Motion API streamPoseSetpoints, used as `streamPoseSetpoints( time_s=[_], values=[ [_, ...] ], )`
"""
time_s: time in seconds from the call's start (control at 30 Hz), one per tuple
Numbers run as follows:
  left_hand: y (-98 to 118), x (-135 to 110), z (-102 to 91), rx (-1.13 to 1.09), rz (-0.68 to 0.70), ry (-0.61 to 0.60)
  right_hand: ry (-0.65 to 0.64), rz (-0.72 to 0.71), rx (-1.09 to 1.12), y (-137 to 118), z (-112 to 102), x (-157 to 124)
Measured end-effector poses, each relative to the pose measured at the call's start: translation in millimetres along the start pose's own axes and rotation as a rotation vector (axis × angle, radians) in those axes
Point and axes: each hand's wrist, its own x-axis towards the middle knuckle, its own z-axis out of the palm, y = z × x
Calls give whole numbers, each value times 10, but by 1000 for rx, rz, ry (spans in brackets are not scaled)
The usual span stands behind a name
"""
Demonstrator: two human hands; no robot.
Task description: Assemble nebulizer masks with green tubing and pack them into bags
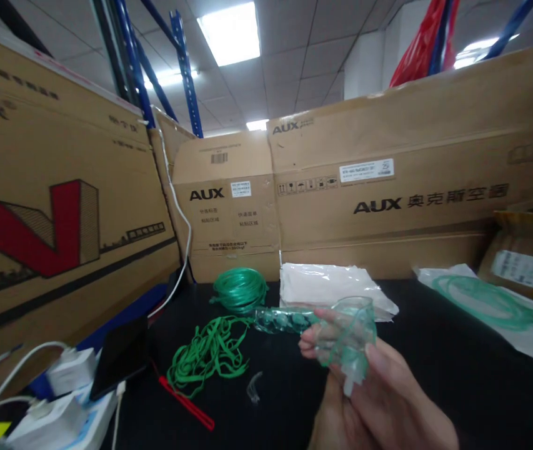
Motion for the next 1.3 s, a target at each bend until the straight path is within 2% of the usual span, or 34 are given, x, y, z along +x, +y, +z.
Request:
streamPoseSetpoints(
  time_s=[0.1, 0.13, 0.17, 0.23, 0.3, 0.33, 0.37, 0.43, 0.5, 0.57, 0.67, 0.8, 0.9, 0.97, 1.13, 1.3],
  values=[
    [235, -149, 8, -29, -56, -39, 175, -32, -50, -5, -148, 149],
    [374, -211, -21, 9, -16, -5, 241, -50, -68, -37, -180, 193],
    [529, -273, -65, 125, 82, 58, 296, -71, -88, -80, -201, 224],
    [843, -382, -201, 633, 345, 226, 349, -121, -125, -184, -215, 245],
    [1106, -456, -409, 1194, 613, 489, 345, -152, -166, -279, -204, 221],
    [1205, -480, -539, 1392, 638, 615, 330, -165, -182, -316, -193, 201],
    [1279, -496, -680, 1549, 580, 722, 310, -177, -196, -344, -180, 181],
    [1360, -509, -968, 1782, 360, 863, 263, -194, -232, -380, -154, 149],
    [1377, -506, -1207, 1819, 265, 895, 225, -183, -277, -396, -136, 131],
    [1371, -491, -1353, 1824, 220, 874, 201, -150, -334, -405, -129, 122],
    [1389, -464, -1379, 1820, 241, 838, 188, -143, -455, -420, -133, 117],
    [1469, -468, -1191, 1756, 429, 874, 151, -177, -583, -464, -119, 117],
    [1480, -504, -1023, 1575, 684, 894, 128, -181, -617, -500, -66, 113],
    [1447, -521, -929, 1411, 797, 870, 128, -170, -598, -510, -25, 110],
    [1320, -504, -718, 1070, 895, 674, 109, -85, -469, -489, 19, 126],
    [1251, -527, -544, 953, 894, 525, 3, 16, -335, -402, 58, 132]
  ],
)
